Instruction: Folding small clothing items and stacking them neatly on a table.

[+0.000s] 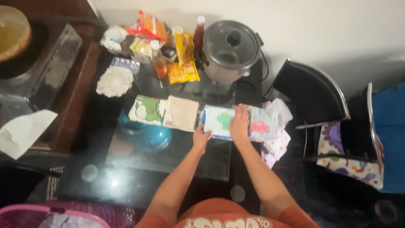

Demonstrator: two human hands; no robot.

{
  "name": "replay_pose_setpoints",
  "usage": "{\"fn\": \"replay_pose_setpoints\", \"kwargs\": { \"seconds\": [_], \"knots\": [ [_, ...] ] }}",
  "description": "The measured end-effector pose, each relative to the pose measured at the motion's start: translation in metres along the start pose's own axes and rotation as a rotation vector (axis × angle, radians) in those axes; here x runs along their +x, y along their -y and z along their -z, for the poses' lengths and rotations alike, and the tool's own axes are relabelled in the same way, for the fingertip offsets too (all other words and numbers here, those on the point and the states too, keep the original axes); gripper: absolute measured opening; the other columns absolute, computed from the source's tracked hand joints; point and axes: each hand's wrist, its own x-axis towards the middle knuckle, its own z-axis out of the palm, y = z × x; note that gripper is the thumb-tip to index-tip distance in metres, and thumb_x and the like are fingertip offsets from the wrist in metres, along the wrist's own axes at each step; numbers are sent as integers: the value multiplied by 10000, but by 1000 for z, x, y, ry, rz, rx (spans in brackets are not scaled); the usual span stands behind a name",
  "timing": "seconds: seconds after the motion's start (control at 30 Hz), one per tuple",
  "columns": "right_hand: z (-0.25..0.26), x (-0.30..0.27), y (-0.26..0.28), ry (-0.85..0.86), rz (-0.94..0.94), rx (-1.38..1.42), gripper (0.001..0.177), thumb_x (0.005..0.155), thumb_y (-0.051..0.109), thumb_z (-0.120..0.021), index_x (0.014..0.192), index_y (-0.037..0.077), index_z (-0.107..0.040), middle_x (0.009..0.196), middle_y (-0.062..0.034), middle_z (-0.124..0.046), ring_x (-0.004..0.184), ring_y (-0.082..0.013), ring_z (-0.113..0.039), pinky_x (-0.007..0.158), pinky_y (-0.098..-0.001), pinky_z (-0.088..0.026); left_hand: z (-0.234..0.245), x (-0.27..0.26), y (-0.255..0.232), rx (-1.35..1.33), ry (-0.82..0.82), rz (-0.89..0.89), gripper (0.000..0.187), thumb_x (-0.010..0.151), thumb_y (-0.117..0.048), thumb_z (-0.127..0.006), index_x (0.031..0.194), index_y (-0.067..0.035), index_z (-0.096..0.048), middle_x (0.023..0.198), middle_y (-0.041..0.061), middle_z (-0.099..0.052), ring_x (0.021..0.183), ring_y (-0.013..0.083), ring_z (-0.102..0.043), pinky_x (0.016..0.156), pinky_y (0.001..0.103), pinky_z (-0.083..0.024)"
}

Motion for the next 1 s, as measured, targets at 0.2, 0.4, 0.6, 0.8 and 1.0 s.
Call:
{"fn": "replay_pose_setpoints", "kwargs": {
  "seconds": [0.2,0.4,0.6,0.8,1.0],
  "knots": [
    [5,-11,60,334,156,-225,554,924,389,-590,1451,269,-473,1595,-126,-317,1495,-358,-236,1156,-686,-146,-27,-39,-60,545,-187,-251,463,813,-75,-781,1222,-25,-571,1131,124,-679,975,270,-682,872,399,-560],
    [-29,-20,36,402,130,-236,565,991,405,-539,1523,285,-391,1624,-94,-289,1517,-337,-225,1170,-694,-122,-49,-96,-113,1033,-7,-584,578,781,-24,-702,1328,-76,-523,1412,184,-509,1291,428,-432,1066,521,-361],
    [-6,-28,49,290,176,-128,620,919,287,-630,1501,239,-422,1632,-156,-265,1516,-381,-234,1186,-677,-133,-45,-114,-104,1029,-17,-773,605,795,23,-625,1383,-10,-487,1390,231,-509,1300,455,-438,1106,544,-354],
    [52,-50,112,214,354,173,573,933,159,-670,1476,136,-490,1594,-222,-323,1488,-436,-306,1211,-618,-217,-25,-152,-121,942,-161,-883,535,864,-13,-615,1380,15,-478,1414,275,-511,1308,475,-450,1134,540,-340],
    [66,-84,183,325,616,429,555,913,89,-685,1446,85,-529,1575,-241,-364,1441,-443,-388,1202,-542,-299,14,-256,-166,859,-436,-836,517,899,1,-603,1407,-23,-510,1439,207,-514,1348,431,-447,1163,511,-360]
  ]
}}
